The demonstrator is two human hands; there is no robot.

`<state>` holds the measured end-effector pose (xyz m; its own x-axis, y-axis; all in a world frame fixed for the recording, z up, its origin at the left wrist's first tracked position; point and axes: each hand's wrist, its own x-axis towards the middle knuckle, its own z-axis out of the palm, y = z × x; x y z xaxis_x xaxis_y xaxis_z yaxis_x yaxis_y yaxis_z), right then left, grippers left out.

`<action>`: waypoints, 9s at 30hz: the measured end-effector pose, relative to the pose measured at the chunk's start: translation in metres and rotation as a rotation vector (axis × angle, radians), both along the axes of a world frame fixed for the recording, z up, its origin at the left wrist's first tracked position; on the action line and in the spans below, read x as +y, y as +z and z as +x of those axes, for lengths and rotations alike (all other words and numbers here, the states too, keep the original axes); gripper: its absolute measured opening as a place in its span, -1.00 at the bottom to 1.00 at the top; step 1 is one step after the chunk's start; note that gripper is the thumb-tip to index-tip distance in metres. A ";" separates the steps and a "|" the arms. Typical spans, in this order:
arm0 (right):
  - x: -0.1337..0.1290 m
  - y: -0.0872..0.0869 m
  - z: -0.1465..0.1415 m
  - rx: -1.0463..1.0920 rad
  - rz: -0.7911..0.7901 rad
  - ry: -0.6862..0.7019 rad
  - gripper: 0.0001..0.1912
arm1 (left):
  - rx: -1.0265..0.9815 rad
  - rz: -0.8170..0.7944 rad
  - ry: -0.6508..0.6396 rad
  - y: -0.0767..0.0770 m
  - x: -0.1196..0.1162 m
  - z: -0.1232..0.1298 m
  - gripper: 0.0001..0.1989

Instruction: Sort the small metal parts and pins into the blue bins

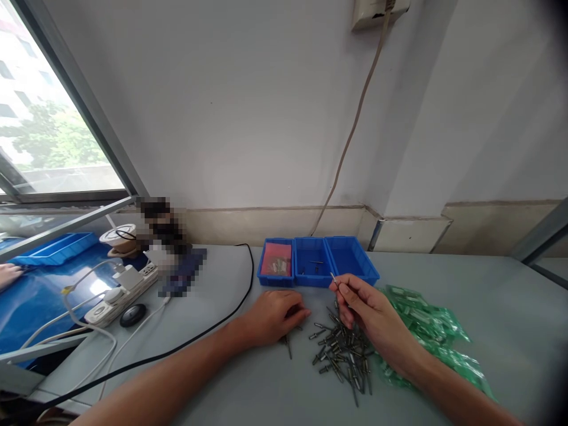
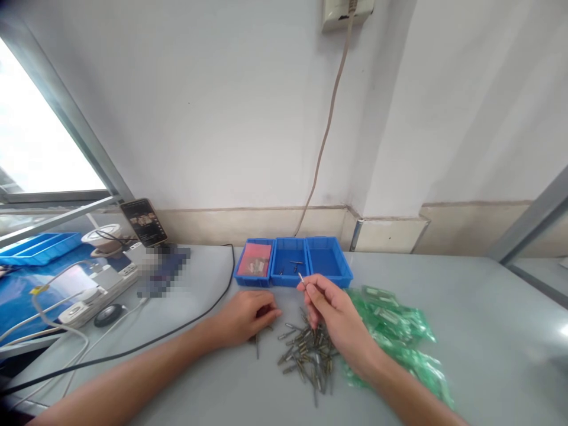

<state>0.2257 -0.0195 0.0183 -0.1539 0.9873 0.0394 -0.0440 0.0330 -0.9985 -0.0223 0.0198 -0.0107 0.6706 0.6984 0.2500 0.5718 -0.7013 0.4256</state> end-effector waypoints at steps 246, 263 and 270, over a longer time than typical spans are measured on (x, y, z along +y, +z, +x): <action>-0.007 -0.012 0.001 -0.798 0.413 -0.256 -0.66 | 0.009 0.017 -0.005 0.000 -0.001 -0.001 -0.73; -0.013 -0.002 -0.001 -0.814 0.490 -0.207 -0.73 | -0.015 0.013 -0.017 -0.003 0.000 -0.002 -0.73; -0.011 -0.004 -0.001 -0.833 0.551 -0.200 -0.71 | -0.009 0.014 -0.013 -0.003 0.000 -0.002 -0.73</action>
<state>0.2250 -0.0309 0.0143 -0.1743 0.8748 0.4520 0.7147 0.4282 -0.5531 -0.0243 0.0198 -0.0138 0.6773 0.6860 0.2657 0.5591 -0.7148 0.4202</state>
